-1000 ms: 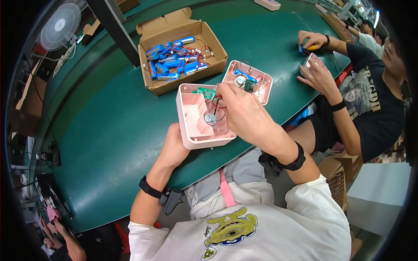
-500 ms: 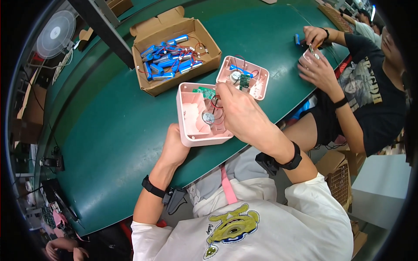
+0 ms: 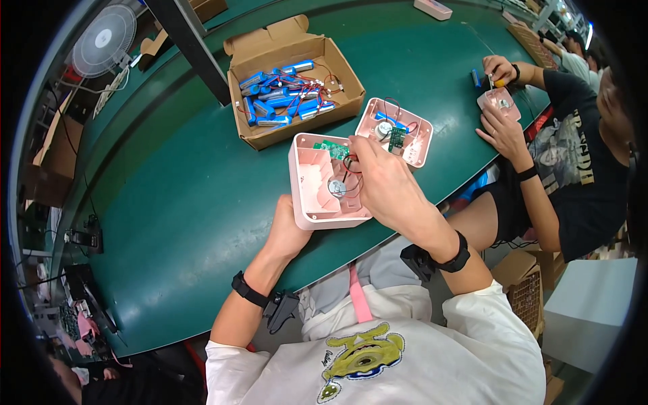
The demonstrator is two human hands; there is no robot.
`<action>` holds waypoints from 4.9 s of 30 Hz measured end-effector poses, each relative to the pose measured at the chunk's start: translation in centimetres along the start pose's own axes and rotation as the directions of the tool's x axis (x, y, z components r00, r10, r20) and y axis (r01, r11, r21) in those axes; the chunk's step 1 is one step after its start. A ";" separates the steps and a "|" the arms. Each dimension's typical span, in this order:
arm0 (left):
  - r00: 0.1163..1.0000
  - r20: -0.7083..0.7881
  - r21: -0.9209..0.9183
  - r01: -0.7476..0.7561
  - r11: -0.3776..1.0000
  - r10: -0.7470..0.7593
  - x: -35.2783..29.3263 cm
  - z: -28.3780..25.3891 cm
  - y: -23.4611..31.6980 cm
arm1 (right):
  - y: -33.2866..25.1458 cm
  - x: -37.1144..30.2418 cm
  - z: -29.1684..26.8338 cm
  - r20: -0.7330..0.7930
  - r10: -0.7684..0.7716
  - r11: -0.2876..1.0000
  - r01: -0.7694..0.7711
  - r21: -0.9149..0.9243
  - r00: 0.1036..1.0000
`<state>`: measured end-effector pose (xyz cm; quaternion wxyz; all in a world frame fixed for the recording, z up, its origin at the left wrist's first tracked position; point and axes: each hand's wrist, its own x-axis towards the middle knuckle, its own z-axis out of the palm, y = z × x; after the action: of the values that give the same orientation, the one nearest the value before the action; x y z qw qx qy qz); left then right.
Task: The person picks up a battery from a box and plugs its connector into a circuit board. They then place the battery and the circuit board into a pink plastic housing before setting the assembly aside.
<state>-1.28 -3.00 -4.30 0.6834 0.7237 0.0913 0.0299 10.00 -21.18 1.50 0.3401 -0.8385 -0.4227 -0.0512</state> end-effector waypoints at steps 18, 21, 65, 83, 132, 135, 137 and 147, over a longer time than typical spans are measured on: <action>0.981 0.181 -0.172 0.104 0.980 -0.072 0.3 -1.2 -0.4 | -0.7 -1.0 -0.8 -0.052 -0.004 0.998 0.001 -0.055 0.999; 0.994 0.110 -0.100 0.037 0.994 -0.026 0.2 -0.7 0.1 | -1.0 -1.0 -1.0 -0.057 -0.022 0.997 0.018 -0.071 0.998; 0.992 0.110 -0.774 0.046 0.632 0.062 0.7 0.4 3.5 | -3.4 -1.0 -0.7 -0.108 -0.102 0.990 0.090 -0.113 0.989; 0.996 -0.052 -0.765 0.006 0.644 -0.070 1.4 -2.0 -0.8 | -4.1 0.2 -0.3 -0.022 -0.092 0.990 0.089 -0.106 0.996; 0.748 0.320 -0.903 0.054 0.427 0.581 -1.1 -2.0 3.2 | -3.2 -4.3 3.4 0.218 -0.072 0.332 -0.183 0.925 0.973; 0.703 0.311 -0.926 0.074 0.370 0.640 -1.0 -1.7 3.4 | -3.5 -4.2 3.7 0.088 -0.073 0.504 -0.040 0.863 0.993; 0.806 0.262 -0.953 0.128 0.275 0.532 -1.2 -1.5 3.7 | -3.9 -4.0 3.3 0.121 -0.041 0.476 -0.087 0.875 0.992; 0.983 0.186 -0.972 0.182 0.146 0.009 -1.5 -0.9 6.0 | -5.0 -2.8 4.8 0.096 0.176 0.448 -0.167 0.878 0.980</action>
<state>-2.34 -2.65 1.89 0.9944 0.0974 0.0408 -0.0105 3.55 -18.07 -0.63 0.7288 -0.5803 -0.3002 0.2049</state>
